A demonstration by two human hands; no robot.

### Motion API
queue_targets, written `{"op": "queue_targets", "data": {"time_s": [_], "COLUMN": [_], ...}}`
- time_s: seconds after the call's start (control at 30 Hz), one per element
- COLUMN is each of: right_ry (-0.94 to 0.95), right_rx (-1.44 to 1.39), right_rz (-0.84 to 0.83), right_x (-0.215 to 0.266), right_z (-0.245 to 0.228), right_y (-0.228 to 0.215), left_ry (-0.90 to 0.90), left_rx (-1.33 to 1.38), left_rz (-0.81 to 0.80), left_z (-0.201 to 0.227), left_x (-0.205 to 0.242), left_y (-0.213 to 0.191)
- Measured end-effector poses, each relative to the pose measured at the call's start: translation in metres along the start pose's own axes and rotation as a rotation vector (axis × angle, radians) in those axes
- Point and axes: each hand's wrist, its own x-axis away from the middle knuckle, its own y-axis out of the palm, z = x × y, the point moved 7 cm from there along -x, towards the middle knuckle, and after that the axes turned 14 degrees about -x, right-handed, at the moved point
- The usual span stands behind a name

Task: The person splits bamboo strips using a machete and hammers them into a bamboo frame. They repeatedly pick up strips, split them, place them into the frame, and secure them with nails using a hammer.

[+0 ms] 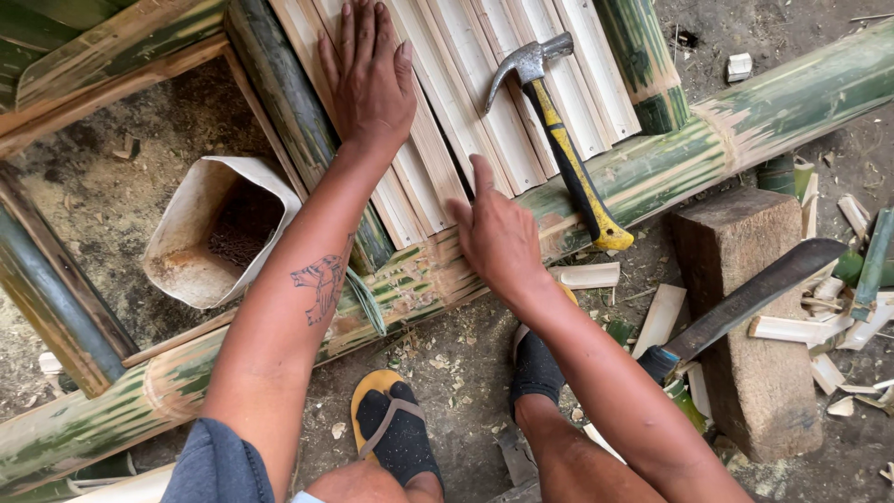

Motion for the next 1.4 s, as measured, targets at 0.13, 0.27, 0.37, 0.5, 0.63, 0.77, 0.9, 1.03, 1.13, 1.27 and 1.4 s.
{"op": "queue_targets", "data": {"time_s": [0.13,0.27,0.37,0.5,0.63,0.77,0.9,1.03,1.13,1.27,1.4], "right_ry": [0.222,0.222,0.173,0.128,-0.023,-0.073,0.046,0.068,0.02,-0.106,0.136], "right_rx": [0.177,0.111,0.085,0.148,0.222,0.223,0.229,0.087,-0.02,0.333,0.518], "right_rz": [-0.218,-0.189,-0.133,-0.103,-0.078,-0.077,-0.164,-0.147,-0.037,0.235,0.156], "right_x": [0.002,-0.006,-0.005,-0.002,0.001,0.002,-0.002,-0.003,0.005,0.021,0.01], "right_z": [0.002,0.002,0.003,0.004,-0.004,0.001,0.018,0.023,0.022,0.021,0.062], "right_y": [0.011,0.005,0.003,0.003,0.008,0.008,0.019,0.017,-0.007,-0.06,-0.083], "left_ry": [0.001,0.063,0.183,0.142,0.177,0.188,0.21,0.323,0.317,0.242,0.237], "left_rx": [-0.018,0.177,0.173,0.1,0.138,0.113,0.115,0.055,0.017,-0.093,-0.09], "left_rz": [-0.015,-0.03,0.042,-0.024,0.152,0.084,0.102,-0.012,-0.002,-0.093,-0.098], "left_z": [-0.009,-0.034,-0.04,-0.035,-0.028,-0.027,-0.024,-0.014,-0.01,-0.001,0.006], "left_x": [-0.007,-0.012,-0.007,-0.004,0.006,0.01,0.012,0.013,0.011,0.012,0.022], "left_y": [0.011,0.013,0.007,0.014,0.005,0.009,0.006,0.011,0.008,0.01,0.005]}}
